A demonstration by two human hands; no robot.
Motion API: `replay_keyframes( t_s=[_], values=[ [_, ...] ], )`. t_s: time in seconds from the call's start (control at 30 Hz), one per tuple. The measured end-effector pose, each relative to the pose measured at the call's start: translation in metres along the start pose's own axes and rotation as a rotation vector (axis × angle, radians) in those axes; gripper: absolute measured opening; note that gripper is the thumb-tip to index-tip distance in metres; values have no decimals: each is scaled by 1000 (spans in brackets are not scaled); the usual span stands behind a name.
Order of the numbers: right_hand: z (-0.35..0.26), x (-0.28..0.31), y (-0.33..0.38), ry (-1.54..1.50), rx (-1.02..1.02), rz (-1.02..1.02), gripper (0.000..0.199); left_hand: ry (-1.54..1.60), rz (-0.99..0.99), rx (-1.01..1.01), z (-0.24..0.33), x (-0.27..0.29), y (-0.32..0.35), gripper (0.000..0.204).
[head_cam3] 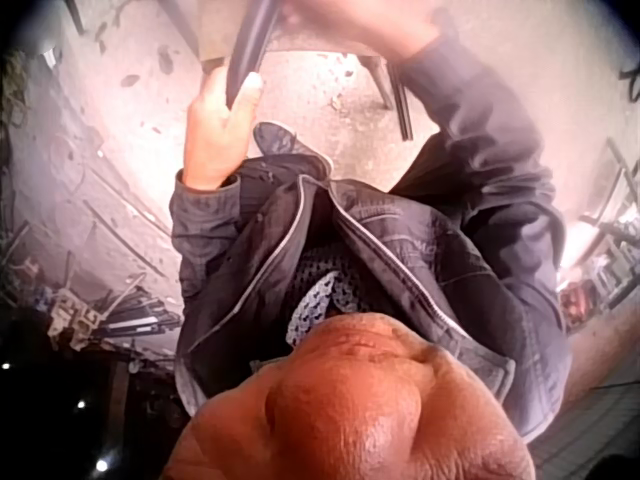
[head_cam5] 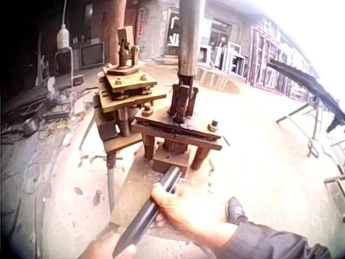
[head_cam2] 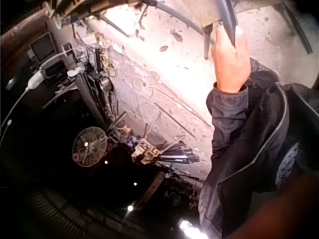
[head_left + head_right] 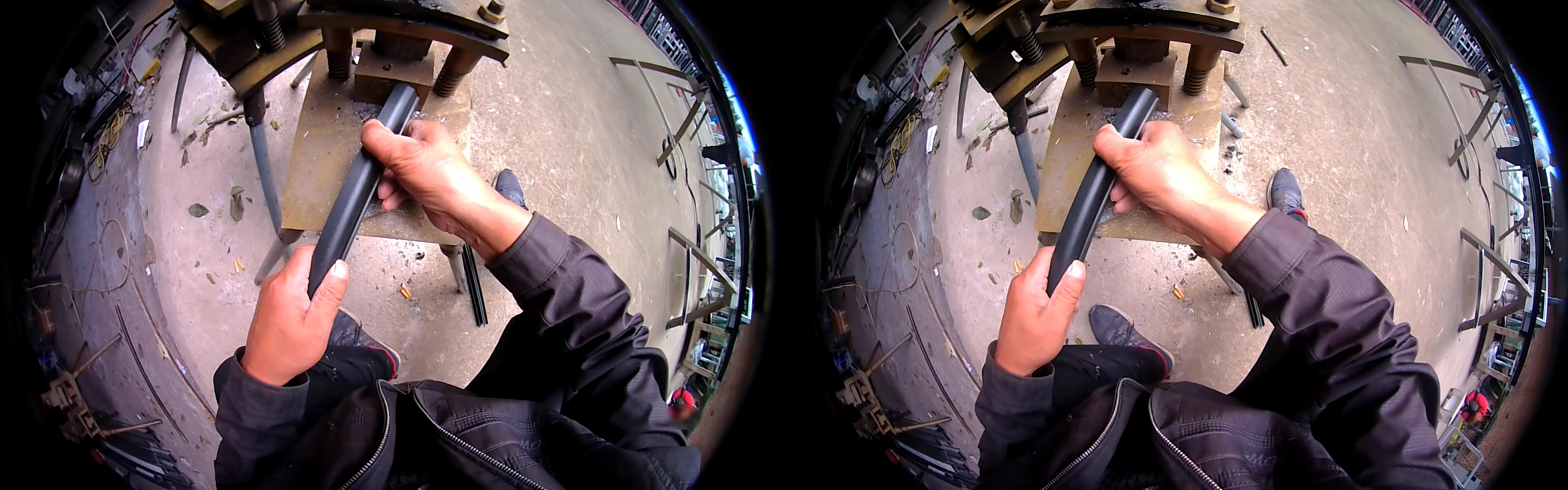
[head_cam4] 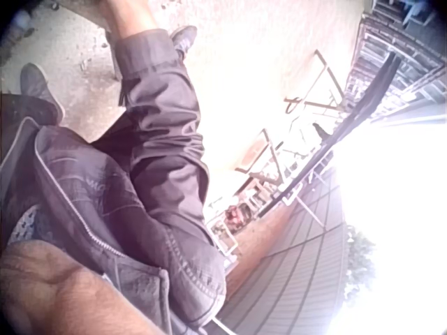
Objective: The person measures a window frame with a tape measure, then measures and marks a black profile. They cut the profile using a miter saw and inspect the cut piece. Finally, they place the cut profile into a bending machine.
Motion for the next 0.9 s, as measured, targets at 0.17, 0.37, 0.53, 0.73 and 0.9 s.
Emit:
replay_keyframes(
  t_s=[0.17, 0.37, 0.53, 0.73, 0.9],
  values=[
    [-1, -3, 0, 27, -34, -12, 43, -1, 25, -8, -1, 1, 3, 26],
    [-6, -3, 2, 26, -37, 32, 42, 160, -66, 141, 2, 13, 1, 31],
    [-4, -2, 0, -28, -7, 24, 41, 102, -67, 83, -2, 14, -4, 31],
    [-6, -3, 0, -7, -48, 5, 40, 77, -37, 35, -2, 3, 2, 25],
    [-5, 1, 0, -1, -52, 0, 40, 8, -17, 8, 9, -4, 4, 22]
  ],
)
Point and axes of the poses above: each hand's wrist, its own y-axis away from the middle knuckle, its own x-axis out of the back of the hand, z = x × y, the point moved 2 cm from there along -y, towards the middle knuckle
